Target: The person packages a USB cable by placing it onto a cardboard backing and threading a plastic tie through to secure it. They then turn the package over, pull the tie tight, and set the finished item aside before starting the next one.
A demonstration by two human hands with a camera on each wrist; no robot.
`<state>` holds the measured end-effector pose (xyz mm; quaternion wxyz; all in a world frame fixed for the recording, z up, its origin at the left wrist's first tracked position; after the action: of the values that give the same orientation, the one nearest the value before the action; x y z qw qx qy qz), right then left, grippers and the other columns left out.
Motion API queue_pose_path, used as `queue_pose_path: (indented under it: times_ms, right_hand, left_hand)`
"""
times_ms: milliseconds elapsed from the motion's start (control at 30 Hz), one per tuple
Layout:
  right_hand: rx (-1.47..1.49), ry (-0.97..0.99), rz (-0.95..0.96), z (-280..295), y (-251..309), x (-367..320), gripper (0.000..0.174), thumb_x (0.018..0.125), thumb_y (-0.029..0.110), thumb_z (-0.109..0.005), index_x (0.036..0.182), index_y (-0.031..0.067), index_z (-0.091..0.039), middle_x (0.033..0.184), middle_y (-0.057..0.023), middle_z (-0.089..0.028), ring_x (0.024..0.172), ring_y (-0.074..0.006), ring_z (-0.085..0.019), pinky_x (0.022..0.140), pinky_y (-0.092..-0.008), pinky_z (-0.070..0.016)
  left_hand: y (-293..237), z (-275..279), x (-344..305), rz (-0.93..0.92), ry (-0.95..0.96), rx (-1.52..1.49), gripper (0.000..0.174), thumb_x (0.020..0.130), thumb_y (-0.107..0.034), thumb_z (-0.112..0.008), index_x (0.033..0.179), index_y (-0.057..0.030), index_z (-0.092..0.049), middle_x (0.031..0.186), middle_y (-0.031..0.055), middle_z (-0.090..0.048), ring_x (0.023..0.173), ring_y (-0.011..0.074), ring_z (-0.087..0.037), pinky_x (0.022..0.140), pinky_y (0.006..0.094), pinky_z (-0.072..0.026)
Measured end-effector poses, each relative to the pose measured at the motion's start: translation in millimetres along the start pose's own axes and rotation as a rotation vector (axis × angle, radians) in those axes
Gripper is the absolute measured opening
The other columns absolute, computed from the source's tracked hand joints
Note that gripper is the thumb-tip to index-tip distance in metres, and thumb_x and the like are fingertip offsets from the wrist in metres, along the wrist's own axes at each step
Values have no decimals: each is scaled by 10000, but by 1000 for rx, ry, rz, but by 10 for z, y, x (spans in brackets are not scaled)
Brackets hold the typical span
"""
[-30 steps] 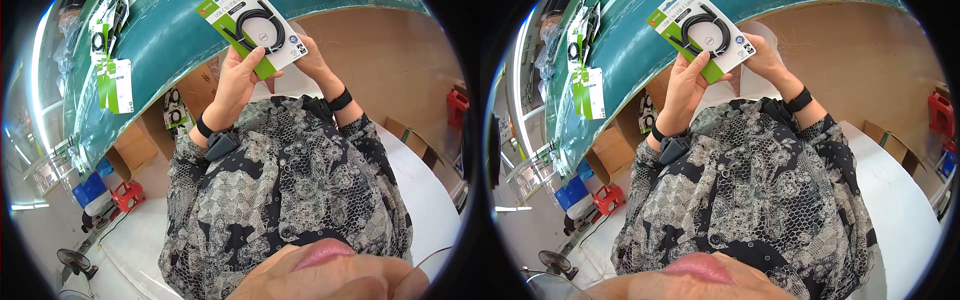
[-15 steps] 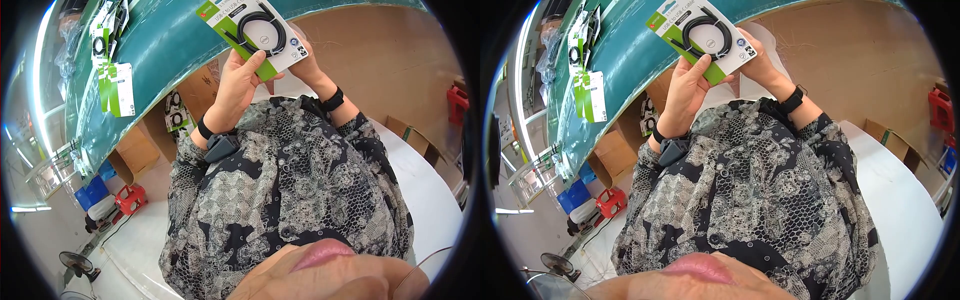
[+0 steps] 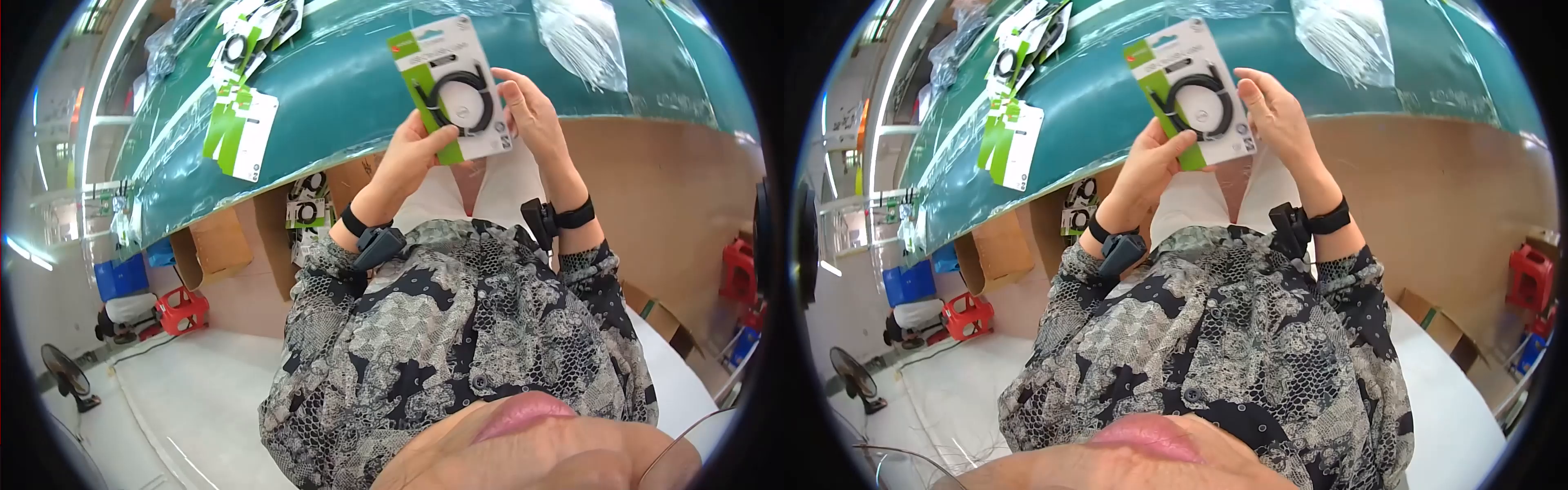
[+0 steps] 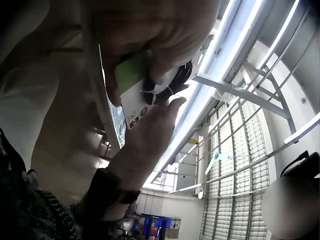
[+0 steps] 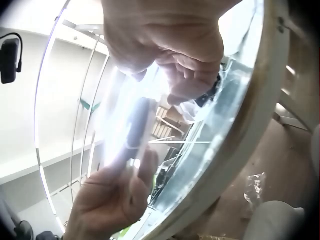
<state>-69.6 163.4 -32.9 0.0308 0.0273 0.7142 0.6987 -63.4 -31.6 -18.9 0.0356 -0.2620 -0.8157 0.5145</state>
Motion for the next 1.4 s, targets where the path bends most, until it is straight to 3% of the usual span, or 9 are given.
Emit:
queue_pose_path:
  times_ms: [333, 400, 533, 667, 1033, 1133, 1267, 1333, 1400]
  right_hand:
    - [-93, 363, -230, -382, -136, 623, 291, 950, 291, -489, 1041, 35, -595, 841, -41, -621, 721, -125, -588, 627, -266, -468]
    - [-661, -145, 411, -192, -127, 773, 175, 898, 196, -553, 984, 54, -610, 821, -101, -617, 700, -228, -601, 616, -315, -471]
    - [-822, -141, 680, -267, -64, 677, 90, 844, 101, -588, 917, 69, -631, 781, -98, -594, 700, -259, -603, 597, -308, -464]
    - [-827, -178, 606, -237, 2, 667, 47, 810, 67, -600, 839, 67, -637, 780, -104, -583, 704, -292, -585, 596, -321, -462]
    - [-602, -131, 399, -113, -27, 794, 25, 800, 43, -609, 815, 57, -623, 752, -97, -587, 642, -277, -583, 560, -332, -461]
    - [-535, -124, 380, -99, -13, 801, 20, 805, 43, -605, 815, 49, -621, 742, -96, -586, 638, -277, -580, 564, -329, -462]
    - [-544, -77, 381, -64, -38, 799, 75, 813, 21, -584, 878, 31, -620, 816, -122, -595, 652, -270, -590, 569, -328, -468]
    - [-417, -90, 400, -35, 46, 869, 103, 816, 4, -569, 906, 21, -615, 847, -127, -591, 661, -268, -589, 598, -322, -476]
    - [-150, -99, 429, -5, 156, 1103, 159, 821, -31, -538, 963, 1, -603, 910, -138, -584, 680, -262, -587, 656, -309, -490]
  left_hand:
    - [-290, 899, 165, 236, -47, -33, 292, 865, -175, -627, 1119, -64, -532, 994, 59, -606, 869, 180, -614, 637, 341, -566]
    - [-820, 1228, 263, 54, -265, 123, 228, 861, -190, -634, 1042, -77, -554, 944, 47, -599, 809, 164, -590, 621, 352, -556]
    - [-1773, 2200, 732, -237, -606, 233, 185, 830, -161, -664, 945, -71, -550, 905, 61, -601, 776, 208, -578, 667, 404, -530]
    - [-2387, 3128, 1524, -412, -210, -411, 273, 870, -199, -620, 1029, 11, -552, 928, 161, -628, 998, 303, -588, 871, 440, -494]
    - [-1153, 1024, 2828, -191, -138, 428, 444, 880, -256, -602, 1212, -3, -451, 1269, 177, -471, 1089, 343, -546, 948, 440, -439]
    - [-965, 547, 2908, -1094, -178, 1224, 431, 875, -177, -578, 1236, 12, -438, 1163, 188, -546, 1099, 305, -534, 888, 385, -459]
    - [-871, 479, 3084, -1088, -83, 1313, 351, 890, -156, -538, 1201, -7, -472, 1122, 165, -571, 1056, 245, -550, 877, 352, -442]
    - [-785, 825, 3259, -190, -228, 625, 301, 910, -178, -509, 1169, -24, -509, 1077, 148, -586, 1024, 240, -548, 885, 337, -420]
    - [-934, 693, 3148, -405, -210, 670, 280, 922, -195, -495, 1140, -22, -525, 1040, 122, -595, 974, 206, -553, 845, 315, -431]
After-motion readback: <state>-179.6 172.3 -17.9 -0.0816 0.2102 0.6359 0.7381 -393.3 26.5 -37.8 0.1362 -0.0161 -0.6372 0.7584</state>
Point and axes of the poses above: each hand's wrist, its own x-axis towards the middle knuckle, its own z-axis out of the back of the hand, y = z × x, the point moved 3 cm from there along x, towards the middle knuckle
